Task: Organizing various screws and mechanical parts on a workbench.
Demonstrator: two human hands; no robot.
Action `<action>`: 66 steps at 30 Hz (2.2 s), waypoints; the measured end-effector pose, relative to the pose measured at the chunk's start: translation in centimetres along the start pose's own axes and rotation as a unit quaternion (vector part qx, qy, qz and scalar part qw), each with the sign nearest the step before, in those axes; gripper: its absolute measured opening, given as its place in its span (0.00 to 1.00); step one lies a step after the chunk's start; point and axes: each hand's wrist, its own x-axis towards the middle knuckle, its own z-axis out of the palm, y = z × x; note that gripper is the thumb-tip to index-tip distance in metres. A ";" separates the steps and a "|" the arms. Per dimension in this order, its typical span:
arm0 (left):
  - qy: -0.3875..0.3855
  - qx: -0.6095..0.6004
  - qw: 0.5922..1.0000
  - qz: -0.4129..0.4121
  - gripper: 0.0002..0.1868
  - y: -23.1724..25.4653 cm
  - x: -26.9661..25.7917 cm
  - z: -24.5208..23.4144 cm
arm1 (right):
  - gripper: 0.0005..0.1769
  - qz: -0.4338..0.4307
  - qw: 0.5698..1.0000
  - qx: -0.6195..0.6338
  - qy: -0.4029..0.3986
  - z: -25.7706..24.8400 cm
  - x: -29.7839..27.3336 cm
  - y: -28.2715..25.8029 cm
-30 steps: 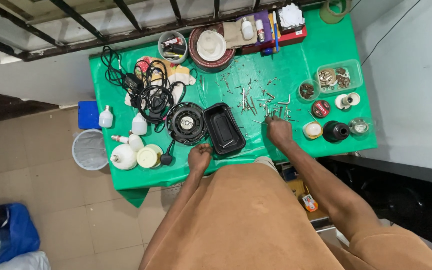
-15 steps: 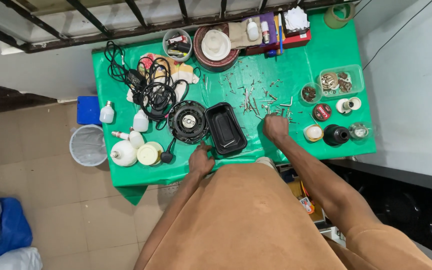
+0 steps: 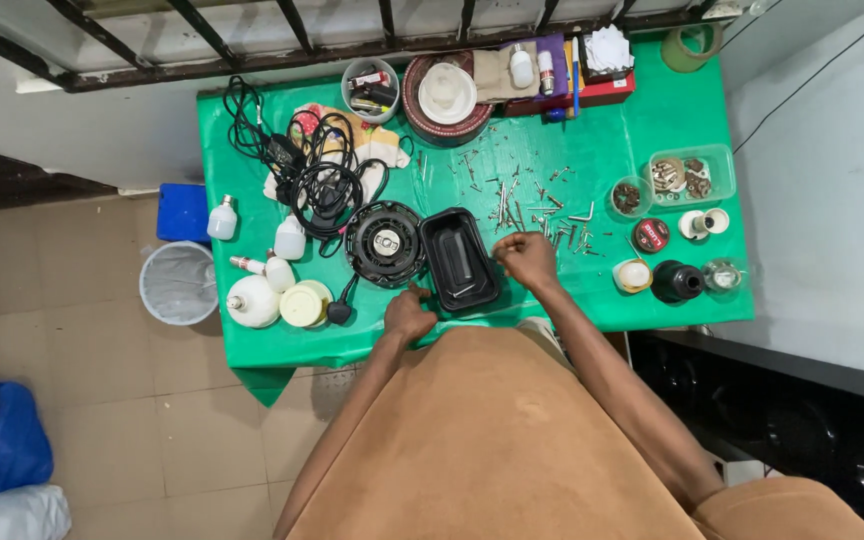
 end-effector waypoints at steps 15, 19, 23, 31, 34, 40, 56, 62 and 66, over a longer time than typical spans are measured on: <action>-0.043 0.036 0.998 0.042 0.35 -1.9 0.9 0.5 | 0.13 -0.098 0.958 -0.265 0.052 1.5 1.7 5.9; -0.051 0.036 0.997 0.043 0.35 -2.4 1.0 0.5 | 0.16 -0.077 0.953 -0.294 0.017 2.3 1.7 3.6; -0.034 0.028 0.999 0.005 0.39 -3.3 1.6 1.1 | 0.20 -0.104 0.930 -0.352 0.008 2.7 1.3 2.2; -0.029 0.034 0.999 0.016 0.39 -3.8 1.8 1.6 | 0.12 -0.143 0.917 -0.372 0.029 3.3 2.3 4.6; -0.036 0.030 0.999 -0.002 0.40 -3.3 1.5 1.2 | 0.10 -0.127 0.940 -0.315 0.027 2.7 1.9 3.8; -0.049 0.043 0.998 -0.001 0.40 -2.9 1.4 1.0 | 0.07 -0.123 0.948 -0.294 0.010 2.2 2.6 5.2; -0.064 0.051 0.997 -0.010 0.47 -2.1 0.9 0.5 | 0.07 -0.128 0.936 -0.322 0.056 1.9 2.7 5.6; -0.061 0.054 0.997 0.012 0.46 -2.1 0.7 0.4 | 0.08 -0.100 0.943 -0.316 0.042 2.0 4.1 6.3; -0.023 -0.052 0.996 0.067 0.50 -5.7 3.4 2.7 | 0.09 0.014 1.000 -0.008 -0.012 1.6 4.6 5.9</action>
